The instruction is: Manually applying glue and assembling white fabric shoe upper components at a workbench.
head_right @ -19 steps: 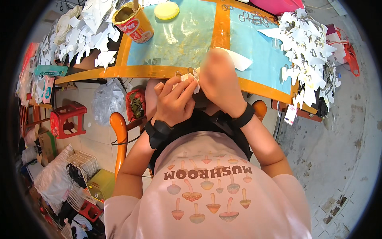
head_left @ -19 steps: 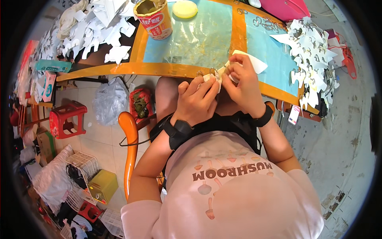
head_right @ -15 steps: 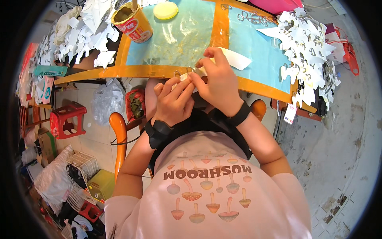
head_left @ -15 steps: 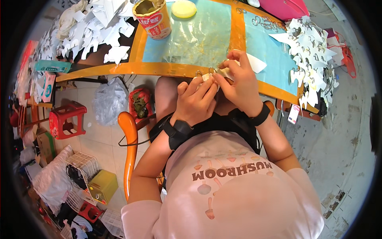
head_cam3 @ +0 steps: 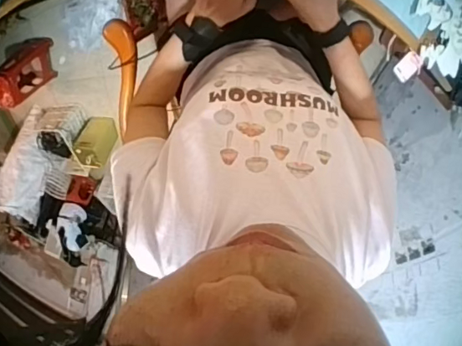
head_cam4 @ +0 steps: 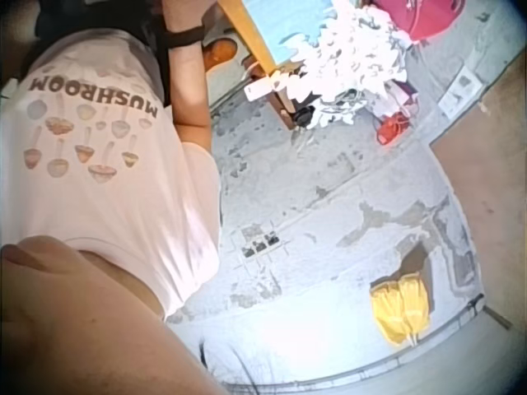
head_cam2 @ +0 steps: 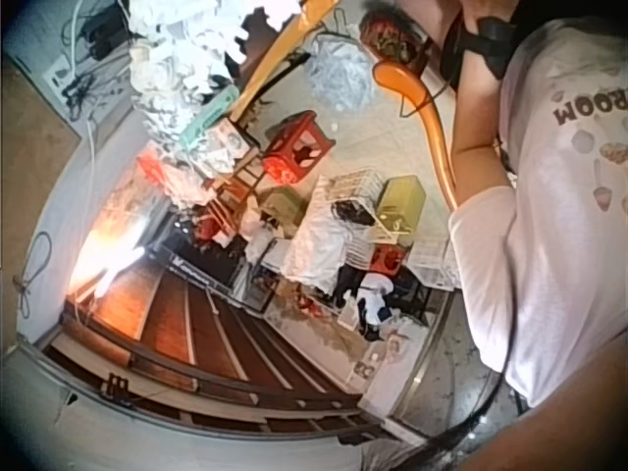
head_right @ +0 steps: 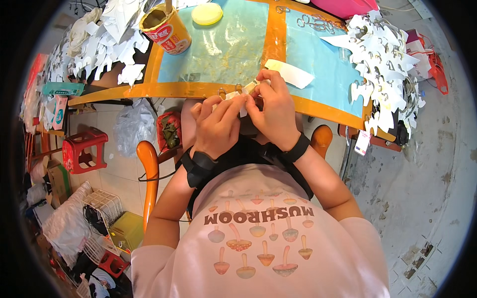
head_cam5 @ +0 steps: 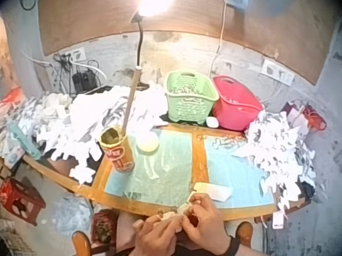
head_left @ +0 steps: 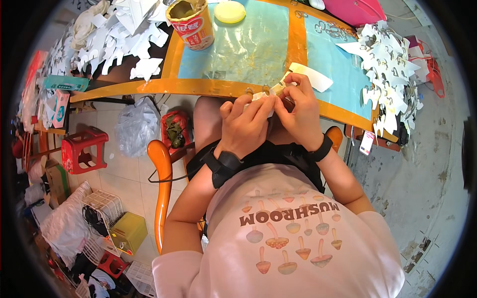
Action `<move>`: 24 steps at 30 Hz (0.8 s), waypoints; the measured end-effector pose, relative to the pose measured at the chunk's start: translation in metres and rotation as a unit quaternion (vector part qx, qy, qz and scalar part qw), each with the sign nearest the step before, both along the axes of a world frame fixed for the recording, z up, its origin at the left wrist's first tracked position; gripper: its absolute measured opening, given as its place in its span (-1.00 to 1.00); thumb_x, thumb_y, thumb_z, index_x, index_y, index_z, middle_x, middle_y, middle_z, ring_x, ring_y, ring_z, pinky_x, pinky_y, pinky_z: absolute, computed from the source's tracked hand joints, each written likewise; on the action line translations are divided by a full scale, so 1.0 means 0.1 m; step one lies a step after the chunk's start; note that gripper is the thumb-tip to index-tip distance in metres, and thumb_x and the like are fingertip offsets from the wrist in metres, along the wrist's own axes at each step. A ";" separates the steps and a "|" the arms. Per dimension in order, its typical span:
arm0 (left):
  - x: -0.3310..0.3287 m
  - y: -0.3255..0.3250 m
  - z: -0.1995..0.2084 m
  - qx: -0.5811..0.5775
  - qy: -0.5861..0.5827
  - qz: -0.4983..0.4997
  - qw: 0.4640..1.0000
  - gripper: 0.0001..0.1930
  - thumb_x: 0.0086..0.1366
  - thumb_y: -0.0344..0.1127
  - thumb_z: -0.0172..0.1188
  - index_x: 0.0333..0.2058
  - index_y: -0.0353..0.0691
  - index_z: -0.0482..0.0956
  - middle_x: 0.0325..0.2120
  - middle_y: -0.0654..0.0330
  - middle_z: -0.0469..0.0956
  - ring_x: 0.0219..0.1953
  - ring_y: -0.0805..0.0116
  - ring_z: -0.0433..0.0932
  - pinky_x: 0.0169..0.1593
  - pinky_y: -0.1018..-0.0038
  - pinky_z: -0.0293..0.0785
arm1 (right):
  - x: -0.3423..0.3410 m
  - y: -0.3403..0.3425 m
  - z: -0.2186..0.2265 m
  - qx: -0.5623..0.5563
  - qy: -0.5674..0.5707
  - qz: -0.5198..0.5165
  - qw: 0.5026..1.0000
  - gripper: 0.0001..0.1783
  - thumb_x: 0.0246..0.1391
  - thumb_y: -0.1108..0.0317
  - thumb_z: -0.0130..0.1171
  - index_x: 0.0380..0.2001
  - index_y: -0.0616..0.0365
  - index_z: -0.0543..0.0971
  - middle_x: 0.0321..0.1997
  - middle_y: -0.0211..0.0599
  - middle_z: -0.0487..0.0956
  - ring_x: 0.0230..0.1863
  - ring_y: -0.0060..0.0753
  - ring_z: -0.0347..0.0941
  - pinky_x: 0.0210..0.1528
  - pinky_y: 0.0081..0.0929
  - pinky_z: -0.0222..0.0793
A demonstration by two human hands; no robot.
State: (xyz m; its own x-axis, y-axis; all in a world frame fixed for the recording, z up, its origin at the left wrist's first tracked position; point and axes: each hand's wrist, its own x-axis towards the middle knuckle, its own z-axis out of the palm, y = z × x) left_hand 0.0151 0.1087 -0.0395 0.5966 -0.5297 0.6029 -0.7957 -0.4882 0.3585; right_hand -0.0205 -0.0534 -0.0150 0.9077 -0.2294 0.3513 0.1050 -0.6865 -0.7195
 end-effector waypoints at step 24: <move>-0.04 -0.01 0.01 -0.011 0.036 0.001 0.999 -0.55 0.04 -0.42 0.29 -0.01 -0.17 0.62 -0.16 0.27 0.61 -0.08 0.30 0.51 -0.01 0.31 0.20 | 0.11 -0.07 0.05 0.011 0.023 -0.008 1.000 -0.88 -0.04 0.48 0.27 -0.48 0.32 0.53 -0.08 -0.13 0.49 -0.24 -0.11 0.55 -0.27 -0.33 0.47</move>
State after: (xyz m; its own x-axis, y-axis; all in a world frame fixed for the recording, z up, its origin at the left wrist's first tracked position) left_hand 0.0111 0.1072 -0.0384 0.6392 -0.5164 0.5698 -0.7671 -0.4811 0.4245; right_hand -0.0092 -0.0609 -0.0095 0.9190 -0.2504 0.3046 0.0616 -0.6718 -0.7382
